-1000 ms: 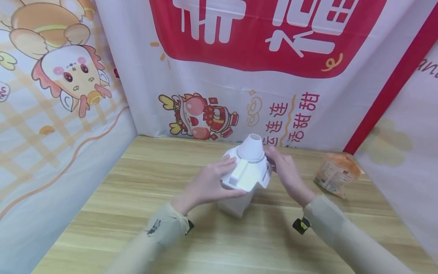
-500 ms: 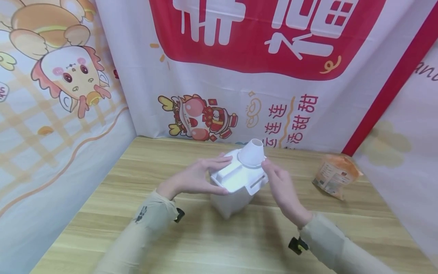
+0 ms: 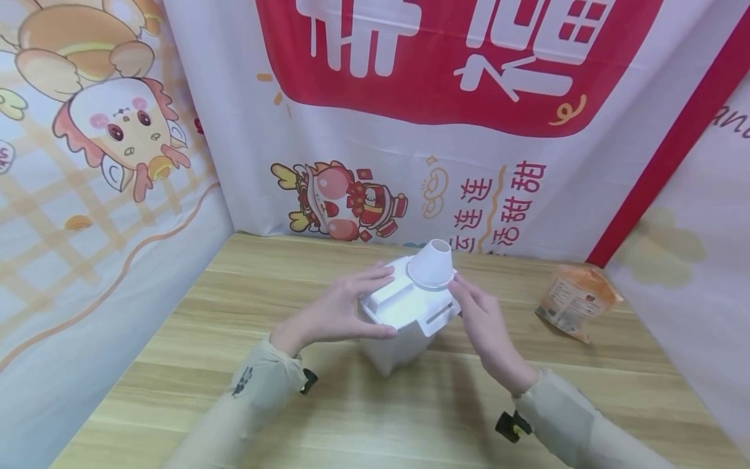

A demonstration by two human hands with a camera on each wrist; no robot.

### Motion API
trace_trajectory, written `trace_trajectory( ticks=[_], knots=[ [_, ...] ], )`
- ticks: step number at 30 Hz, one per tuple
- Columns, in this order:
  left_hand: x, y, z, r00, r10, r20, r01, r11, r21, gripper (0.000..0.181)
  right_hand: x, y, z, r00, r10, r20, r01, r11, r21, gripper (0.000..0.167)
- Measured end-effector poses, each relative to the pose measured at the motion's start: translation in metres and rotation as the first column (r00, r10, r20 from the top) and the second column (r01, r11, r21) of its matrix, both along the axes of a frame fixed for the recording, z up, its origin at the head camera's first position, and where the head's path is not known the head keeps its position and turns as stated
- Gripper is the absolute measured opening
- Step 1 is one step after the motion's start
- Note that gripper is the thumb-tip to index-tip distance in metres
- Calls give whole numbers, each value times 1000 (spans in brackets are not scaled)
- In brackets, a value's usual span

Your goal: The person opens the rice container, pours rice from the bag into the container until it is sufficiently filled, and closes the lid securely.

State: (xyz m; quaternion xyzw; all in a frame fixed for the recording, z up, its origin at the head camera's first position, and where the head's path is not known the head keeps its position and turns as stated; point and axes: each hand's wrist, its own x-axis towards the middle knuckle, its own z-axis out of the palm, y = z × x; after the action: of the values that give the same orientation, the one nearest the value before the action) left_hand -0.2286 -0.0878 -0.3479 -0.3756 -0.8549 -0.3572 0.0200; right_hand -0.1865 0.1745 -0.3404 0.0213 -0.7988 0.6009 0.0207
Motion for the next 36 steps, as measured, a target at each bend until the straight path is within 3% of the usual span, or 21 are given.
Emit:
trace_trajectory(
  ticks=[11,15,19,23,29,33,36],
  knots=[
    [5,-1,-2,1000,23,-18,-23,1000,9,92,-1,0,-1,1000,-2,20,4,994,-108,52],
    [7,-1,-3,998,49,-33,-49,999,9,97,-2,4,-2,1000,-4,20,6,995,-98,54],
    [9,-2,-5,995,85,-59,-84,996,24,101,-9,18,-4,1000,9,21,-7,996,-90,59],
    [10,-7,-7,990,117,-75,-114,993,40,98,-24,40,-8,995,85,-52,-87,995,-45,63],
    [13,-16,-11,977,186,-107,-183,982,42,93,-59,64,-8,941,301,-154,-286,951,113,89],
    [17,-12,-15,967,231,-106,-224,972,67,95,-77,71,-3,897,419,-144,-399,905,149,96],
    [22,-5,-21,964,257,-71,-251,964,90,102,-86,70,0,860,501,-98,-490,864,119,95]
  ],
)
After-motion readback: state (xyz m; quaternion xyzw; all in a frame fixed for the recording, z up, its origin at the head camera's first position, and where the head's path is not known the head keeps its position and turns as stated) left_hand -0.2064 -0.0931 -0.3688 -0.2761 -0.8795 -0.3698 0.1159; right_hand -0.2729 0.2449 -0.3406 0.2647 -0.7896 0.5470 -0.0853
